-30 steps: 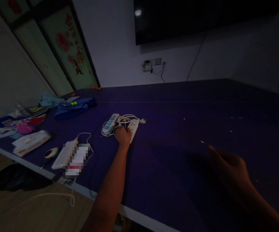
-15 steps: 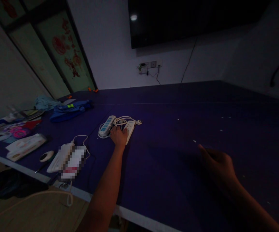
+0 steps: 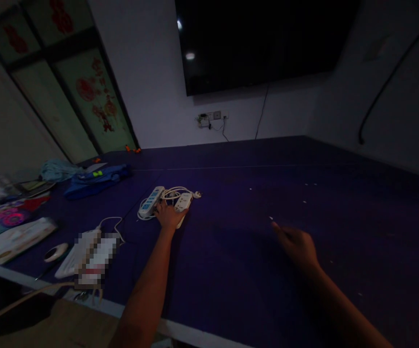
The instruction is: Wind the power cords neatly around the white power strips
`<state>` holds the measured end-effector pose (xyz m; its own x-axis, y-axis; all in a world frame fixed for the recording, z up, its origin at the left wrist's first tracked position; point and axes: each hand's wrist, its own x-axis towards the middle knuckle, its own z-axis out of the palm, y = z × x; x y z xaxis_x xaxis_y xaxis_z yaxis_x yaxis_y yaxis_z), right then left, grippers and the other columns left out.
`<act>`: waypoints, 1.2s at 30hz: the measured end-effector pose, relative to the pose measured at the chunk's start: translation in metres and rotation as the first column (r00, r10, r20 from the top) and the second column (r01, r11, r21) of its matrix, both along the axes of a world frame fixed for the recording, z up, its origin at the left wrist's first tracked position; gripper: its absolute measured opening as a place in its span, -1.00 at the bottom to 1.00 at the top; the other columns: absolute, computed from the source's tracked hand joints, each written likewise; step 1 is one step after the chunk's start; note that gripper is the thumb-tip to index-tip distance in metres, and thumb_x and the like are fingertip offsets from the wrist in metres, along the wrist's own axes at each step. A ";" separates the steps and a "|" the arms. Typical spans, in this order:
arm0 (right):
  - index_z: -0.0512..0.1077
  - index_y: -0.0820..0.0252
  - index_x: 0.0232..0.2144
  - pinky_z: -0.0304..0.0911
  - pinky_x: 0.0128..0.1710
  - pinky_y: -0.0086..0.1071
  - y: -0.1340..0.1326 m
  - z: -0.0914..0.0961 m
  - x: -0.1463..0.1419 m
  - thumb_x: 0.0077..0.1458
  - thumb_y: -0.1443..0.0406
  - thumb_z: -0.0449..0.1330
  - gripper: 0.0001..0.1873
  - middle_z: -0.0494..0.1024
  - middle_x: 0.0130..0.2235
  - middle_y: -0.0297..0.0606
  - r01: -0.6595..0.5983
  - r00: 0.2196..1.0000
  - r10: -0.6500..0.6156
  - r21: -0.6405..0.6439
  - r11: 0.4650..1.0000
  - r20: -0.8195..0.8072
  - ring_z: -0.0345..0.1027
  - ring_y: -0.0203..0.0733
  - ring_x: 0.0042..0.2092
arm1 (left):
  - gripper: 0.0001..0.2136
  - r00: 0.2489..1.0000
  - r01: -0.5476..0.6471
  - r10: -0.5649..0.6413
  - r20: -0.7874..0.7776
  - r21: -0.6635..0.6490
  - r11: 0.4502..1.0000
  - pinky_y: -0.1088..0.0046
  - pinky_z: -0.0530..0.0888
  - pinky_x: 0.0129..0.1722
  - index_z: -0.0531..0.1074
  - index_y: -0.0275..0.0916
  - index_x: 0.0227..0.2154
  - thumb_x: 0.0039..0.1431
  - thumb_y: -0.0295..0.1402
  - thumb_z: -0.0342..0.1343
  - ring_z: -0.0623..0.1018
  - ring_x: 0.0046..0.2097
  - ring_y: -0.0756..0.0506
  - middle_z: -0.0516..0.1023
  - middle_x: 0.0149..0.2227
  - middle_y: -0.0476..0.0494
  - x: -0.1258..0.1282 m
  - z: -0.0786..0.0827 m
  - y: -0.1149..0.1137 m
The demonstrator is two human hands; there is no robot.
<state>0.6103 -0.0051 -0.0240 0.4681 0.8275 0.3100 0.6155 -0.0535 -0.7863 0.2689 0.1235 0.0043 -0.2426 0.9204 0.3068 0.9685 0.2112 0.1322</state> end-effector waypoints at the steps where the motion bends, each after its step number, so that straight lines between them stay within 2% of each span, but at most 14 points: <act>1: 0.11 0.14 -0.81 -0.19 -0.57 -0.38 0.001 -0.001 0.001 -0.11 -0.28 -0.03 -0.33 0.08 -0.72 -0.35 -0.012 0.998 0.013 -0.025 1.000 0.057 -0.04 -0.33 -0.63 | -0.41 1.000 -0.001 0.002 -0.003 0.004 1.000 -0.05 0.23 0.12 0.56 -0.27 -0.23 -0.06 0.17 0.04 0.16 0.25 -0.44 0.22 0.25 -0.37 0.000 0.001 0.000; 3: 0.11 0.14 -0.79 -0.18 -0.58 -0.38 0.001 -0.002 0.002 -0.05 -0.29 -0.15 -0.30 0.10 -0.72 -0.33 -0.021 0.990 0.030 -0.070 0.997 0.140 -0.02 -0.31 -0.64 | -0.42 1.000 -0.002 0.003 -0.010 0.014 1.000 -0.02 0.25 0.12 0.56 -0.29 -0.23 -0.07 0.14 0.06 0.18 0.24 -0.43 0.24 0.23 -0.39 0.001 0.002 -0.001; 6: 0.13 0.14 -0.78 -0.18 -0.58 -0.37 0.001 -0.002 0.001 -0.03 -0.31 -0.21 -0.27 0.14 -0.72 -0.32 -0.007 0.983 0.021 -0.078 0.997 0.181 0.02 -0.30 -0.64 | -0.44 1.000 0.002 -0.001 -0.019 0.033 0.999 0.00 0.25 0.12 0.56 -0.30 -0.24 -0.06 0.12 0.07 0.20 0.24 -0.42 0.26 0.22 -0.40 0.006 0.002 -0.003; 14: 0.12 0.15 -0.78 -0.15 -0.57 -0.38 -0.002 0.003 -0.002 0.02 -0.30 -0.23 -0.26 0.20 -0.71 -0.29 -0.015 0.974 0.022 -0.034 0.999 0.227 0.04 -0.30 -0.63 | -0.49 0.998 0.051 -0.046 -0.037 0.135 0.989 0.06 0.27 0.10 0.57 -0.24 -0.23 -0.04 0.10 0.07 0.21 0.23 -0.38 0.29 0.20 -0.32 0.038 0.007 -0.019; 24: 0.17 0.14 -0.77 -0.14 -0.56 -0.38 0.000 -0.001 0.000 0.10 -0.21 -0.19 -0.31 0.27 -0.71 -0.26 -0.025 0.962 0.033 -0.035 0.999 0.273 0.12 -0.27 -0.63 | -0.55 0.958 0.282 -0.288 -0.003 0.214 0.935 0.13 0.23 0.14 0.56 -0.15 -0.27 -0.05 0.09 0.12 0.22 0.22 -0.31 0.31 0.21 -0.13 0.079 0.011 -0.044; 29: 0.44 0.13 -0.61 0.01 -0.51 -0.38 0.000 -0.001 0.003 0.16 -0.12 -0.18 -0.35 0.47 -0.59 -0.19 -0.057 0.972 0.072 -0.073 0.996 0.224 0.35 -0.14 -0.51 | -0.54 0.903 0.417 -0.429 0.016 0.206 0.885 0.10 0.24 0.12 0.56 -0.18 -0.31 -0.06 0.11 0.14 0.22 0.22 -0.32 0.33 0.19 -0.18 0.097 0.007 -0.059; 33: 0.53 0.16 -0.47 0.11 -0.42 -0.33 -0.002 0.001 0.004 0.19 -0.09 -0.21 -0.34 0.57 -0.44 -0.09 0.026 0.986 -0.018 -0.050 0.998 0.164 0.44 -0.02 -0.37 | -0.56 0.865 0.491 -0.502 0.025 0.167 0.855 0.13 0.22 0.14 0.56 -0.19 -0.31 -0.10 0.08 0.18 0.23 0.22 -0.30 0.37 0.16 -0.19 0.107 0.006 -0.070; 36: 0.54 0.20 -0.24 0.16 -0.37 -0.32 -0.003 0.003 0.004 0.20 -0.09 -0.26 -0.29 0.59 -0.34 -0.06 0.058 0.995 -0.058 -0.005 0.998 0.081 0.45 -0.01 -0.29 | -0.57 0.831 0.546 -0.555 0.042 0.131 0.828 0.14 0.20 0.15 0.56 -0.18 -0.31 -0.12 0.07 0.20 0.22 0.22 -0.28 0.37 0.16 -0.17 0.114 0.006 -0.079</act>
